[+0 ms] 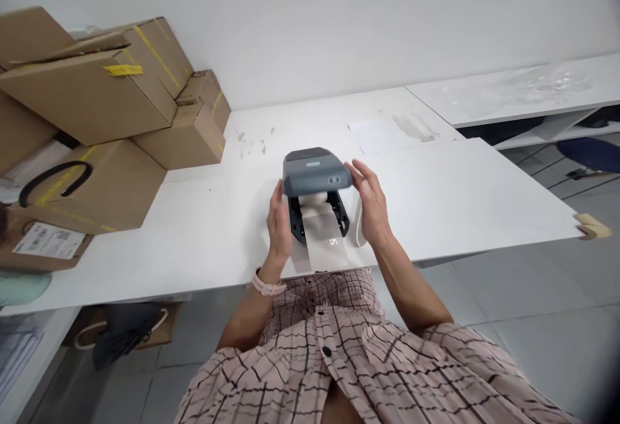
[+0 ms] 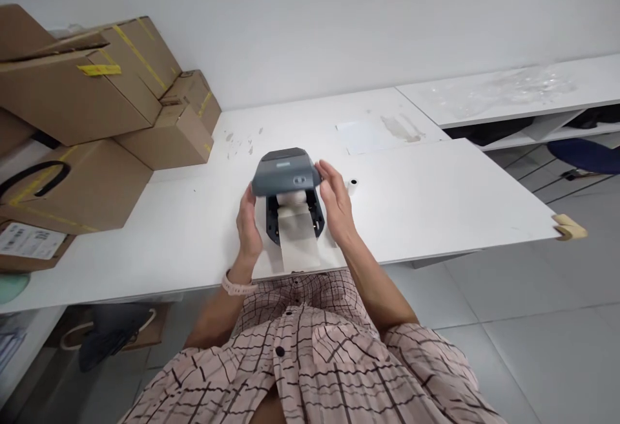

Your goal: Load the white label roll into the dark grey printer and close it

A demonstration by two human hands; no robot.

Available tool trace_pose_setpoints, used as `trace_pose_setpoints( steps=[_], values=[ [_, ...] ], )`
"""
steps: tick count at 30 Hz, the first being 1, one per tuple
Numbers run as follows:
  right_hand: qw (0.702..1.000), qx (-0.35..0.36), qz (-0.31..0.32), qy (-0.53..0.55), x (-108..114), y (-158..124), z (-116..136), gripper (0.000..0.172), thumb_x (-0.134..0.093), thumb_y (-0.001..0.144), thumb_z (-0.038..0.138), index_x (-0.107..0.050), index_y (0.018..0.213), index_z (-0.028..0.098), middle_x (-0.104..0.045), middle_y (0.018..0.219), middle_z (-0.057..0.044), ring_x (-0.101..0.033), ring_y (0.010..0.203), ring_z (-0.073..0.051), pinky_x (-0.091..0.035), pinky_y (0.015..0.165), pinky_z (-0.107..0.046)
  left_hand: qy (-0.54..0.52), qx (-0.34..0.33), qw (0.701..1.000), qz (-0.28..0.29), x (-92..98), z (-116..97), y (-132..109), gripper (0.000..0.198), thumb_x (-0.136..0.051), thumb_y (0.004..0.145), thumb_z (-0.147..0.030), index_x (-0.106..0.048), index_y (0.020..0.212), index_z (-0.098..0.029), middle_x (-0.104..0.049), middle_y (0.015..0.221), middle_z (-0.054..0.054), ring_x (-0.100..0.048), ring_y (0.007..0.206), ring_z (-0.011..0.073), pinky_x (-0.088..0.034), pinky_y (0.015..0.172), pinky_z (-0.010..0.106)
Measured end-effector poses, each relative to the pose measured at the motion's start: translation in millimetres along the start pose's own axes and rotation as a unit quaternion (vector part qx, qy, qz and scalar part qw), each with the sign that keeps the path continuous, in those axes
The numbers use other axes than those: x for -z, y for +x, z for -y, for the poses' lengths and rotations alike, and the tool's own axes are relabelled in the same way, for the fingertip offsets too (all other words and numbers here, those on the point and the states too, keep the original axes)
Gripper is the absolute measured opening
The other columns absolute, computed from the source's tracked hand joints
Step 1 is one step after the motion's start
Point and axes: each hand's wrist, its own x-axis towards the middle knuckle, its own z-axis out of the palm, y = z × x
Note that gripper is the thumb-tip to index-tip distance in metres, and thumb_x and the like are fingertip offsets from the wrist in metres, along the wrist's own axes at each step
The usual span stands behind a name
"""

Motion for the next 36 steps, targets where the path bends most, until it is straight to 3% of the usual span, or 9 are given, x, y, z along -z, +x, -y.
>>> trace_pose_setpoints(
  steps=[3,6,14,17,20,23,26,31,36],
  values=[
    [0.996,0.043,0.019,-0.075,-7,46,3,0.074,-0.024,0.104,0.072,-0.008,0.168,0.038,-0.035,0.172,-0.008,-0.030,0.161,-0.030,-0.034,0.128,-0.059,-0.006,0.020,0.999,-0.035,-2.3,6,34,0.054,-0.048,0.103,-0.046,-0.047,0.153,-0.026,-0.050,0.164,0.008,-0.042,0.155,0.0238,-0.037,0.127,0.041],
    [0.986,0.075,0.027,-0.145,-19,91,-6,0.087,-0.028,0.102,0.076,0.019,0.165,0.039,-0.020,0.177,-0.008,-0.021,0.164,-0.032,-0.033,0.127,-0.060,0.032,0.122,0.991,-0.039,-7.7,25,49,0.062,-0.057,0.094,-0.024,-0.045,0.155,-0.019,-0.047,0.165,0.014,-0.044,0.154,0.0267,-0.038,0.127,0.042],
    [0.962,0.110,0.047,-0.245,-40,198,-49,0.105,-0.037,0.096,0.082,0.031,0.162,0.037,-0.022,0.177,-0.004,-0.028,0.161,-0.034,-0.034,0.126,-0.058,0.099,0.191,0.977,-0.008,-10.2,47,39,0.074,-0.056,0.083,-0.011,-0.043,0.156,-0.015,-0.049,0.164,0.015,-0.049,0.150,0.0277,-0.040,0.125,0.042],
    [0.960,0.138,0.023,-0.243,-41,194,-36,0.097,-0.029,0.100,0.079,0.029,0.163,0.034,-0.019,0.178,-0.007,-0.024,0.162,-0.036,-0.031,0.124,-0.064,0.098,0.192,0.976,-0.011,-9.7,45,38,0.072,-0.057,0.081,-0.010,-0.047,0.153,-0.013,-0.052,0.161,0.016,-0.051,0.148,0.0285,-0.042,0.123,0.041],
    [0.947,0.200,0.003,-0.252,-37,154,-13,0.088,-0.039,0.104,0.064,0.009,0.169,0.031,-0.021,0.177,-0.009,-0.021,0.162,-0.039,-0.029,0.125,-0.066,0.106,0.186,0.977,-0.018,-10.4,44,39,0.068,-0.058,0.080,-0.011,-0.054,0.147,-0.014,-0.059,0.154,0.016,-0.058,0.140,0.0292,-0.046,0.118,0.042],
    [0.920,0.231,0.139,-0.284,-35,111,-5,0.072,-0.050,0.102,0.039,-0.023,0.167,0.030,-0.047,0.165,-0.009,-0.046,0.149,-0.035,-0.043,0.119,-0.058,0.129,0.177,0.975,-0.022,-11.0,46,39,0.062,-0.059,0.078,-0.012,-0.059,0.141,-0.017,-0.068,0.143,0.014,-0.065,0.131,0.0291,-0.049,0.113,0.043],
    [0.865,0.168,0.328,-0.340,-39,93,-16,0.071,-0.062,0.090,0.023,-0.042,0.158,0.025,-0.063,0.148,-0.012,-0.060,0.134,-0.035,-0.054,0.106,-0.053,0.147,0.170,0.974,-0.021,-10.9,46,39,0.060,-0.057,0.079,-0.011,-0.061,0.139,-0.019,-0.071,0.139,0.012,-0.068,0.125,0.0280,-0.050,0.110,0.042],
    [0.785,0.059,0.441,-0.431,-58,104,-41,0.096,-0.080,0.076,0.025,-0.036,0.162,0.021,-0.067,0.140,-0.020,-0.064,0.129,-0.041,-0.052,0.105,-0.056,0.223,0.169,0.960,-0.002,-10.5,42,42,0.058,-0.056,0.081,-0.009,-0.063,0.138,-0.020,-0.074,0.133,0.012,-0.067,0.125,0.0337,-0.047,0.112,0.050],
    [0.791,0.050,0.457,-0.404,-60,111,-41,0.115,-0.085,0.067,0.026,-0.027,0.167,0.026,-0.072,0.133,-0.018,-0.071,0.117,-0.041,-0.055,0.099,-0.055,0.227,0.182,0.957,-0.009,-10.7,39,42,0.058,-0.057,0.082,-0.011,-0.063,0.139,-0.022,-0.073,0.134,0.013,-0.065,0.128,0.0360,-0.046,0.113,0.052]
  ],
)
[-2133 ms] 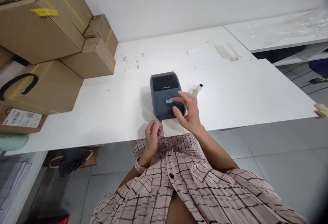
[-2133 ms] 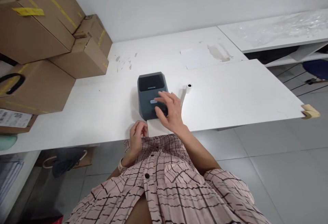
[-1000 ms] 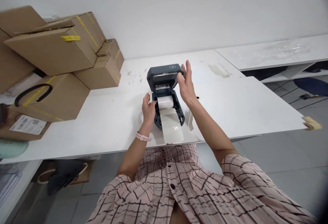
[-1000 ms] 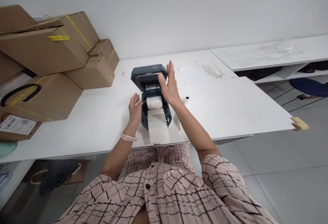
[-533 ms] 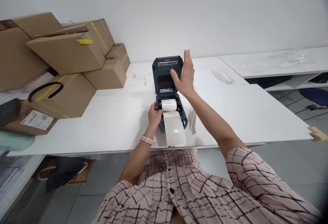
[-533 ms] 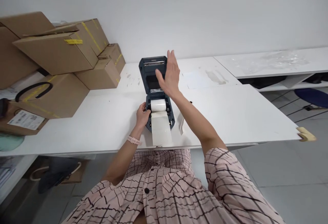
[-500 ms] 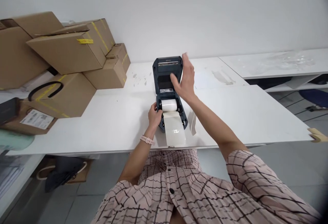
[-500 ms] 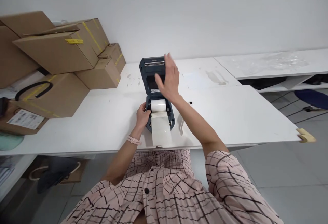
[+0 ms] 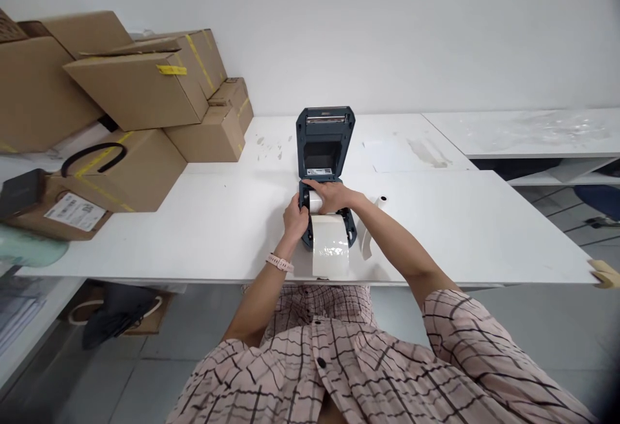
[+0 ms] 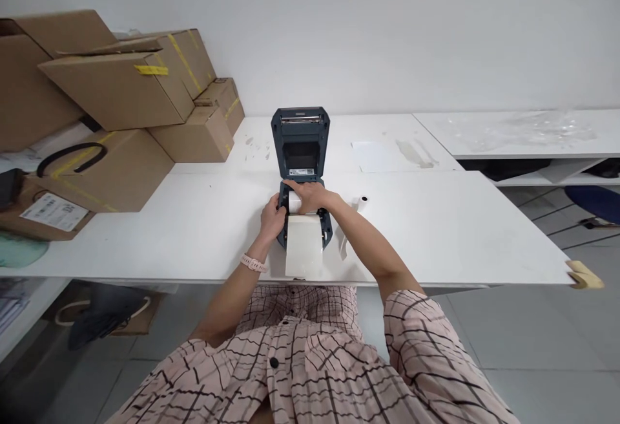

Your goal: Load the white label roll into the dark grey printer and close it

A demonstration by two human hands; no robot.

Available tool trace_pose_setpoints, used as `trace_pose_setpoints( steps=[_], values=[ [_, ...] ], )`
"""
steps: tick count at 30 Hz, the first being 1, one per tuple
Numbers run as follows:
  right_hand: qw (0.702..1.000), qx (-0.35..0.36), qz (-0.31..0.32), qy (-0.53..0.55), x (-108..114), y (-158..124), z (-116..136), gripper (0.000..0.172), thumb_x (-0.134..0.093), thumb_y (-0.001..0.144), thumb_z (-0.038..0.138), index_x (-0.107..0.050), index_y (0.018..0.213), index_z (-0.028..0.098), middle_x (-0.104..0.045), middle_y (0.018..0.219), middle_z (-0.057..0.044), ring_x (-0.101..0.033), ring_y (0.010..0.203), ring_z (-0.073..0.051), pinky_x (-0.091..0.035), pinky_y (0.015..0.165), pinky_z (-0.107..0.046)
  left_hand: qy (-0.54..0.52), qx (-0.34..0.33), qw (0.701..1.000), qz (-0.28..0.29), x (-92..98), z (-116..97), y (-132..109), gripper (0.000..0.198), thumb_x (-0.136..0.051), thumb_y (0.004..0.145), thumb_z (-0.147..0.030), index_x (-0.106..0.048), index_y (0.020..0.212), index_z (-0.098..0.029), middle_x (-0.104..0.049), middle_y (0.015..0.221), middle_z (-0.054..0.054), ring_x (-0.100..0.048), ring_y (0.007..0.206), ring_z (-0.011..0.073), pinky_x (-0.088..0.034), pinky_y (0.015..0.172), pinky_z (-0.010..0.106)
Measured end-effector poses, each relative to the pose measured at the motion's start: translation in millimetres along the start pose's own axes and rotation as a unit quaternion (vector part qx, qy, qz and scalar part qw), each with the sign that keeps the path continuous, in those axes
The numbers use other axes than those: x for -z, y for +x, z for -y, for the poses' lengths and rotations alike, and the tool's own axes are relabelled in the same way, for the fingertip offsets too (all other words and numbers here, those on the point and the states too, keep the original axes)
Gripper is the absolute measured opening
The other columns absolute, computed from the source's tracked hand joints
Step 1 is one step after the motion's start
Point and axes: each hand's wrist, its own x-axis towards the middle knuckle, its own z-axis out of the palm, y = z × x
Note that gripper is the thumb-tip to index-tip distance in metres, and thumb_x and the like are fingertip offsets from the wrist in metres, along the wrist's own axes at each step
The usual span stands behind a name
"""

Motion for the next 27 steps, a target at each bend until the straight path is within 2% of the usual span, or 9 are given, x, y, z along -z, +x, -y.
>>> trace_pose_setpoints(
  steps=[3,6,10,13,17,19,22,25,27],
  values=[
    [0.992,0.093,-0.014,0.083,18,-24,-7,0.112,-0.082,0.070,0.033,-0.026,0.166,0.028,-0.067,0.142,-0.014,-0.071,0.116,-0.035,-0.058,0.098,-0.051,-0.010,-0.013,1.000,0.001,0.3,0,-3,0.057,-0.056,0.083,-0.012,-0.063,0.139,-0.023,-0.072,0.136,0.012,-0.065,0.128,0.0367,-0.046,0.112,0.054],
    [0.969,0.161,-0.075,0.171,45,-62,-21,0.107,-0.083,0.073,0.041,-0.029,0.166,0.030,-0.058,0.154,-0.011,-0.066,0.127,-0.031,-0.055,0.106,-0.047,-0.023,-0.023,0.999,-0.007,-0.1,2,-4,0.057,-0.056,0.082,-0.012,-0.065,0.137,-0.025,-0.074,0.134,0.010,-0.065,0.128,0.0354,-0.046,0.113,0.052],
    [0.944,0.108,-0.178,0.257,65,-94,-61,0.113,-0.088,0.071,0.050,-0.030,0.166,0.032,-0.058,0.151,-0.011,-0.066,0.124,-0.032,-0.057,0.104,-0.047,-0.042,-0.007,0.999,-0.010,-1.3,6,-2,0.058,-0.059,0.082,-0.015,-0.065,0.138,-0.025,-0.073,0.135,0.009,-0.065,0.128,0.0347,-0.046,0.114,0.051],
    [0.913,0.043,-0.258,0.315,54,-85,-106,0.121,-0.092,0.064,0.052,-0.031,0.166,0.026,-0.060,0.147,-0.016,-0.066,0.123,-0.035,-0.057,0.101,-0.049,-0.043,0.001,0.999,-0.005,-1.6,6,-2,0.060,-0.059,0.083,-0.015,-0.061,0.143,-0.023,-0.070,0.141,0.011,-0.064,0.130,0.0349,-0.045,0.115,0.051],
    [0.864,-0.046,-0.307,0.395,18,-47,-154,0.122,-0.089,0.062,0.050,-0.029,0.165,0.021,-0.059,0.146,-0.021,-0.068,0.117,-0.032,-0.057,0.099,-0.050,-0.037,0.001,0.999,0.000,-1.2,6,-2,0.061,-0.057,0.085,-0.015,-0.059,0.146,-0.021,-0.068,0.144,0.012,-0.064,0.130,0.0342,-0.046,0.116,0.051],
    [0.854,-0.082,-0.315,0.407,2,-30,-163,0.118,-0.087,0.062,0.046,-0.031,0.163,0.021,-0.058,0.148,-0.022,-0.067,0.117,-0.030,-0.056,0.101,-0.049,-0.039,0.000,0.999,0.002,-1.0,7,-2,0.061,-0.056,0.086,-0.015,-0.059,0.146,-0.020,-0.068,0.144,0.013,-0.064,0.131,0.0340,-0.045,0.117,0.051],
    [0.860,-0.110,-0.301,0.396,-15,-15,-163,0.115,-0.084,0.062,0.037,-0.031,0.163,0.019,-0.049,0.157,-0.024,-0.059,0.132,-0.032,-0.056,0.103,-0.047,-0.048,-0.003,0.999,0.002,-1.4,10,-1,0.060,-0.057,0.086,-0.016,-0.059,0.146,-0.022,-0.068,0.144,0.011,-0.063,0.133,0.0326,-0.044,0.118,0.049],
    [0.872,-0.118,-0.268,0.393,-21,-16,-161,0.115,-0.083,0.061,0.032,-0.032,0.163,0.016,-0.041,0.164,-0.024,-0.050,0.143,-0.035,-0.053,0.108,-0.050,-0.060,-0.010,0.998,0.001,-2.5,14,1,0.061,-0.058,0.085,-0.016,-0.060,0.145,-0.022,-0.068,0.144,0.011,-0.063,0.134,0.0306,-0.044,0.118,0.046],
    [0.869,-0.115,-0.245,0.414,-21,-29,-166,0.111,-0.083,0.064,0.033,-0.035,0.162,0.016,-0.049,0.160,-0.022,-0.055,0.140,-0.035,-0.049,0.113,-0.053,-0.065,-0.013,0.998,0.001,-3.2,15,2,0.061,-0.058,0.084,-0.015,-0.060,0.145,-0.022,-0.068,0.145,0.010,-0.063,0.134,0.0293,-0.045,0.118,0.044]
  ],
)
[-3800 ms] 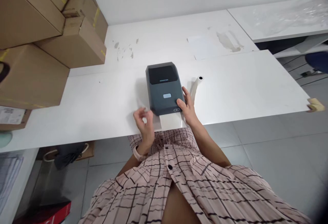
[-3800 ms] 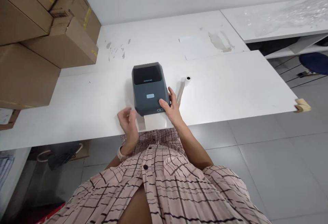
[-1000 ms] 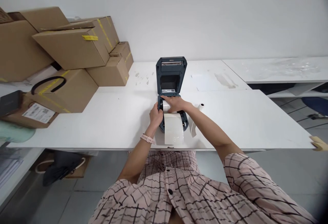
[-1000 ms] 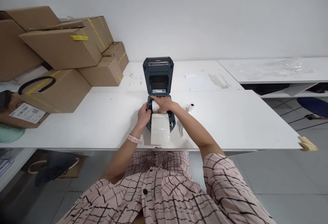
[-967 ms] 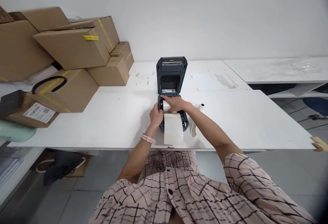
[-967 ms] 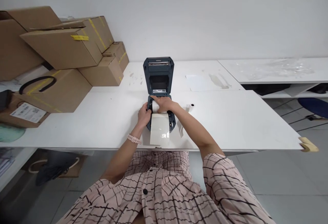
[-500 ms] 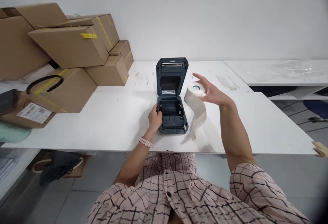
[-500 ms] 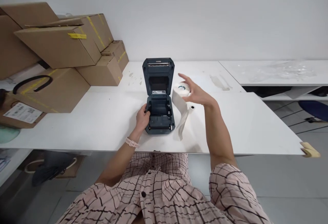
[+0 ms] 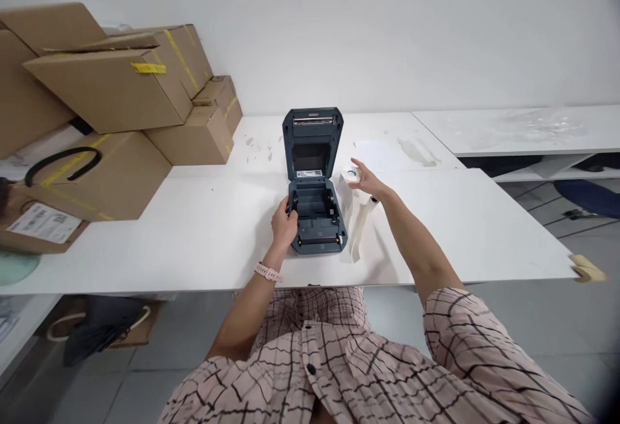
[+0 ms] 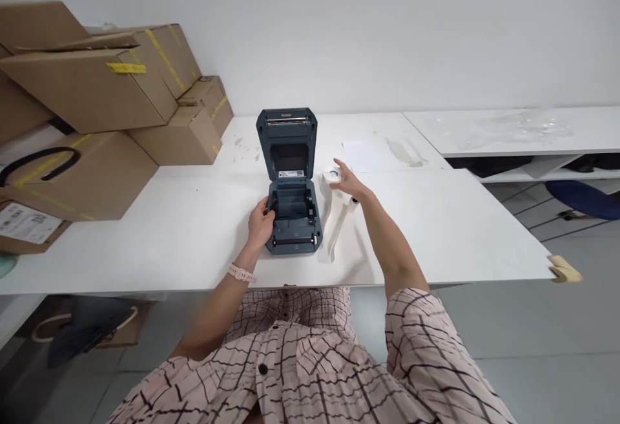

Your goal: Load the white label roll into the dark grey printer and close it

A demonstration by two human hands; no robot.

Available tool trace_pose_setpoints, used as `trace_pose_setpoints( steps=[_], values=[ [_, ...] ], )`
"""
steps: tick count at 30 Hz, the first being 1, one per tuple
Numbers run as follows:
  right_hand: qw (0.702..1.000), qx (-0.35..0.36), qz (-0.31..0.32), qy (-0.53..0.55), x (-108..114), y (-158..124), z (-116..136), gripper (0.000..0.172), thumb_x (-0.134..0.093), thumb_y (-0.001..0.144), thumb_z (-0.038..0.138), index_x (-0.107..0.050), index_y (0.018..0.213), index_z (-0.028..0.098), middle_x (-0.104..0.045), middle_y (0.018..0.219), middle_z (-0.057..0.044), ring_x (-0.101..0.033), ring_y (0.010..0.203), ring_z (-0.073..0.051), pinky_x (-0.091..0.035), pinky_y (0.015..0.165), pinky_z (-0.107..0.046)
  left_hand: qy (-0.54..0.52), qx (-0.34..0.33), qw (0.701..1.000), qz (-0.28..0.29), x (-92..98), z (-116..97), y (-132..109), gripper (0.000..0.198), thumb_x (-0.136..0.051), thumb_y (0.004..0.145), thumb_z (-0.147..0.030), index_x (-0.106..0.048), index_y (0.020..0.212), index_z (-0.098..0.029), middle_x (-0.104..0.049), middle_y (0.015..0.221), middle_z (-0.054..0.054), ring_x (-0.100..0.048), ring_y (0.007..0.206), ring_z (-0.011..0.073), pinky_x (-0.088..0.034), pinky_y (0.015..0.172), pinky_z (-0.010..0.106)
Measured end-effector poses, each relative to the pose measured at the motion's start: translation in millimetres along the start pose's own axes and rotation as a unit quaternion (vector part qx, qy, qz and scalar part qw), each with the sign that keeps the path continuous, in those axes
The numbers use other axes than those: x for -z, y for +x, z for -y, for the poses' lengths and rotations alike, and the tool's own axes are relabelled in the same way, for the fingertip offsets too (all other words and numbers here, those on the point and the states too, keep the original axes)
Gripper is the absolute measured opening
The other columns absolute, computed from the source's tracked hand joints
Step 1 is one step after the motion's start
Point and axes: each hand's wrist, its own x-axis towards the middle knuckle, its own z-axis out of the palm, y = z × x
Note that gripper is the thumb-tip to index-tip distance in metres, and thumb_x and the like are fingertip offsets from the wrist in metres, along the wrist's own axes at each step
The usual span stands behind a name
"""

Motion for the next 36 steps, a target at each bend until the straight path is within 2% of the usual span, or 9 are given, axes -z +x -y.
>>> trace_pose_setpoints(
  steps=[4,7,12,17,20,23,26,29,36],
  values=[
    [0.992,-0.009,0.008,0.129,39,-40,-19,0.086,-0.082,0.073,0.040,-0.052,0.153,0.028,-0.064,0.150,-0.014,-0.059,0.140,-0.032,-0.041,0.121,-0.055,-0.006,0.009,1.000,0.005,-0.3,-1,-1,0.062,-0.056,0.086,-0.015,-0.058,0.147,-0.021,-0.067,0.146,0.010,-0.063,0.134,0.0275,-0.046,0.117,0.042],
    [0.987,-0.022,0.009,0.156,49,-82,-37,0.072,-0.085,0.074,0.043,-0.062,0.142,0.033,-0.063,0.152,-0.010,-0.056,0.144,-0.031,-0.040,0.122,-0.053,-0.006,0.016,1.000,0.009,0.0,-3,-1,0.062,-0.056,0.087,-0.016,-0.056,0.148,-0.020,-0.066,0.147,0.011,-0.063,0.133,0.0281,-0.047,0.116,0.043],
    [0.989,-0.060,0.027,0.135,14,-123,-31,0.068,-0.092,0.067,0.051,-0.070,0.126,0.025,-0.077,0.126,-0.011,-0.071,0.112,-0.029,-0.055,0.102,-0.050,-0.011,0.015,1.000,0.006,-0.9,1,0,0.062,-0.058,0.086,-0.018,-0.057,0.148,-0.023,-0.066,0.147,0.009,-0.064,0.132,0.0292,-0.047,0.116,0.045],
    [0.973,0.098,0.125,0.165,0,-127,51,0.061,-0.081,0.081,0.058,-0.067,0.130,0.024,-0.077,0.111,-0.010,-0.072,0.101,-0.026,-0.058,0.090,-0.042,-0.026,0.007,1.000,0.004,-3.1,3,1,0.063,-0.058,0.084,-0.017,-0.058,0.147,-0.022,-0.066,0.148,0.009,-0.062,0.134,0.0296,-0.046,0.118,0.046],
    [0.961,0.189,0.203,0.018,-16,-109,106,0.052,-0.071,0.094,0.049,-0.062,0.140,0.026,-0.074,0.126,-0.010,-0.069,0.112,-0.027,-0.056,0.095,-0.042,-0.027,0.003,1.000,-0.003,-3.4,2,2,0.062,-0.059,0.083,-0.016,-0.061,0.144,-0.023,-0.068,0.144,0.008,-0.064,0.132,0.0291,-0.046,0.117,0.046],
    [0.925,0.200,0.237,-0.222,-55,-81,133,0.046,-0.062,0.098,0.031,-0.060,0.143,0.023,-0.070,0.138,-0.011,-0.068,0.119,-0.030,-0.053,0.099,-0.043,-0.024,0.006,1.000,-0.001,-3.8,2,3,0.060,-0.058,0.083,-0.016,-0.062,0.143,-0.024,-0.071,0.139,0.007,-0.066,0.128,0.0296,-0.048,0.115,0.047],
    [0.859,0.147,0.251,-0.421,-97,-61,133,0.046,-0.061,0.093,0.017,-0.063,0.139,0.018,-0.073,0.132,-0.016,-0.069,0.120,-0.035,-0.053,0.097,-0.043,-0.038,0.007,0.999,-0.001,-5.2,4,3,0.060,-0.058,0.083,-0.016,-0.062,0.143,-0.023,-0.072,0.138,0.008,-0.067,0.126,0.0287,-0.049,0.113,0.046],
    [0.830,0.129,0.258,-0.478,-118,-58,125,0.046,-0.062,0.091,0.012,-0.065,0.137,0.015,-0.077,0.123,-0.019,-0.072,0.115,-0.038,-0.053,0.097,-0.048,-0.052,0.002,0.999,-0.003,-7.1,7,5,0.060,-0.058,0.082,-0.015,-0.062,0.142,-0.022,-0.072,0.138,0.008,-0.067,0.127,0.0272,-0.049,0.114,0.043],
    [0.900,0.205,0.173,-0.342,-105,-118,111,0.037,-0.048,0.104,0.019,-0.067,0.135,0.014,-0.074,0.131,-0.016,-0.069,0.122,-0.034,-0.057,0.100,-0.050,-0.083,0.008,0.996,-0.004,-7.6,5,2,0.058,-0.059,0.083,-0.016,-0.061,0.141,-0.019,-0.068,0.143,0.011,-0.064,0.132,0.0286,-0.048,0.115,0.044]
  ],
)
